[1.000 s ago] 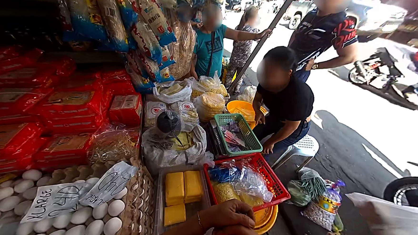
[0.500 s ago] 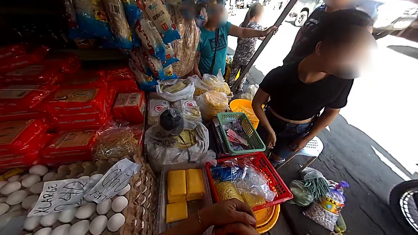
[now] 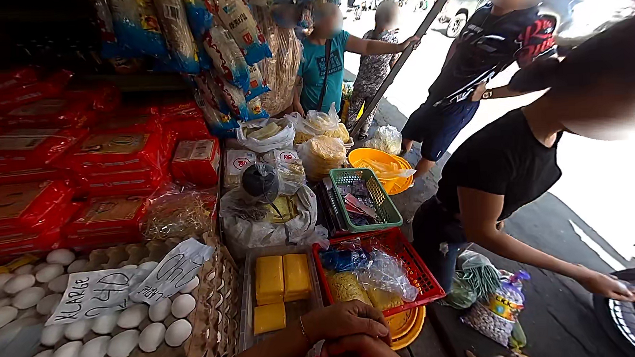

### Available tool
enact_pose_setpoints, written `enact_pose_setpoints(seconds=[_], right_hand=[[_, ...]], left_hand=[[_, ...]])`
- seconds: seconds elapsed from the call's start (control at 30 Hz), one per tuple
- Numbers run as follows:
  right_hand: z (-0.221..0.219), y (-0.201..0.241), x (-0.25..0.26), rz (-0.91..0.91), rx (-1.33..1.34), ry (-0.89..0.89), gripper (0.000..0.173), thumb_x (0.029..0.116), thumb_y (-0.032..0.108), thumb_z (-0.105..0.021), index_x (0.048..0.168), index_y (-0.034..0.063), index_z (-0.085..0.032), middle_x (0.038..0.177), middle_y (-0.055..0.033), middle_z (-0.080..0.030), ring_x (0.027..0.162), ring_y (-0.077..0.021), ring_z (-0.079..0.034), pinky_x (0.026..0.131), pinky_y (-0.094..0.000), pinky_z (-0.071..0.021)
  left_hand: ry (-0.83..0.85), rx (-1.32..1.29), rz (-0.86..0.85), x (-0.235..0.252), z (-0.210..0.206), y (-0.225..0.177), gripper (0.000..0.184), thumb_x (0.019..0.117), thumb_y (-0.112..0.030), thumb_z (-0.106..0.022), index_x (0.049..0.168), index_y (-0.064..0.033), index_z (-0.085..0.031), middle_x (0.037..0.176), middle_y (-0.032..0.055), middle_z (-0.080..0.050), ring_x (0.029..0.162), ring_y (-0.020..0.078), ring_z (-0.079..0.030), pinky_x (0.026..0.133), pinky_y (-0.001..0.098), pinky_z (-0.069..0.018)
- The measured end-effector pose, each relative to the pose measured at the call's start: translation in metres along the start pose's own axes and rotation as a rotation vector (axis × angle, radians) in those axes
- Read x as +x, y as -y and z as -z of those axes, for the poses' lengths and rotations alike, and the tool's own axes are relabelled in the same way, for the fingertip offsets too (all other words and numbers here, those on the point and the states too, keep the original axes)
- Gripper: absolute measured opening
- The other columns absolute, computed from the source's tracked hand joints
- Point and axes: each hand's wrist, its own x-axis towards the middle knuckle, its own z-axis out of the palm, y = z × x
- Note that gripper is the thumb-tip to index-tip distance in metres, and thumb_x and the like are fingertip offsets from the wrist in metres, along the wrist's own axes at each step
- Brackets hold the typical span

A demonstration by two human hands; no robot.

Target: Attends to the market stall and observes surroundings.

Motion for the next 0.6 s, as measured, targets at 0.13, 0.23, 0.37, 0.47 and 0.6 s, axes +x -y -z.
enact_pose_setpoints(seconds=[0.13, 0.23, 0.37, 0.47, 0.6], right_hand=[[0.002, -0.002, 0.003, 0.006, -0.002, 0.011, 0.017, 0.0923, 0.011, -0.061, 0.085, 0.0128, -0.076, 0.068, 0.0077, -0.066, 0.055, 0.0027, -0.053, 0.053, -0.0139, -0.0435], [0.003, 0.002, 0.005, -0.022, -0.012, 0.01, 0.017, 0.0921, 0.012, -0.061, 0.084, 0.0129, -0.076, 0.066, 0.0079, -0.064, 0.054, 0.002, -0.052, 0.053, -0.0147, -0.0432], [0.004, 0.006, 0.007, -0.045, -0.011, 0.001, 0.016, 0.0926, 0.012, -0.061, 0.085, 0.0121, -0.075, 0.065, 0.0083, -0.062, 0.053, 0.0013, -0.052, 0.052, -0.0149, -0.0436], [0.006, 0.007, 0.011, -0.025, -0.024, 0.031, 0.016, 0.092, 0.013, -0.062, 0.084, 0.0114, -0.076, 0.063, 0.0087, -0.061, 0.053, 0.0013, -0.051, 0.051, -0.0152, -0.0433], [0.01, 0.009, 0.017, -0.036, 0.003, 0.11, 0.017, 0.0931, 0.014, -0.062, 0.086, 0.0124, -0.077, 0.066, 0.0083, -0.064, 0.054, 0.0019, -0.053, 0.053, -0.0145, -0.0447]], left_hand=[[-0.03, 0.04, 0.009, 0.001, 0.0, -0.003, 0.021, 0.1049, -0.021, -0.05, 0.09, -0.0103, -0.061, 0.075, -0.0094, -0.055, 0.07, -0.0019, -0.053, 0.067, 0.0183, -0.0439], [-0.08, 0.099, 0.034, 0.001, 0.002, -0.005, 0.025, 0.1029, -0.019, -0.051, 0.08, -0.0118, -0.056, 0.068, -0.0086, -0.048, 0.063, -0.0002, -0.047, 0.061, 0.0194, -0.0395], [-0.103, 0.098, 0.04, 0.0, 0.005, -0.005, 0.028, 0.102, -0.015, -0.051, 0.074, -0.0137, -0.053, 0.065, -0.0092, -0.045, 0.06, -0.0001, -0.045, 0.058, 0.0192, -0.0369], [-0.057, 0.029, 0.018, -0.001, 0.009, -0.003, 0.016, 0.1036, -0.017, -0.051, 0.091, -0.0117, -0.059, 0.078, -0.0081, -0.055, 0.072, -0.0003, -0.053, 0.069, 0.0193, -0.0439], [-0.049, 0.017, 0.025, -0.001, 0.014, -0.002, 0.019, 0.1042, -0.021, -0.051, 0.094, -0.0103, -0.063, 0.079, -0.0087, -0.056, 0.073, -0.0014, -0.054, 0.069, 0.0184, -0.0444]])
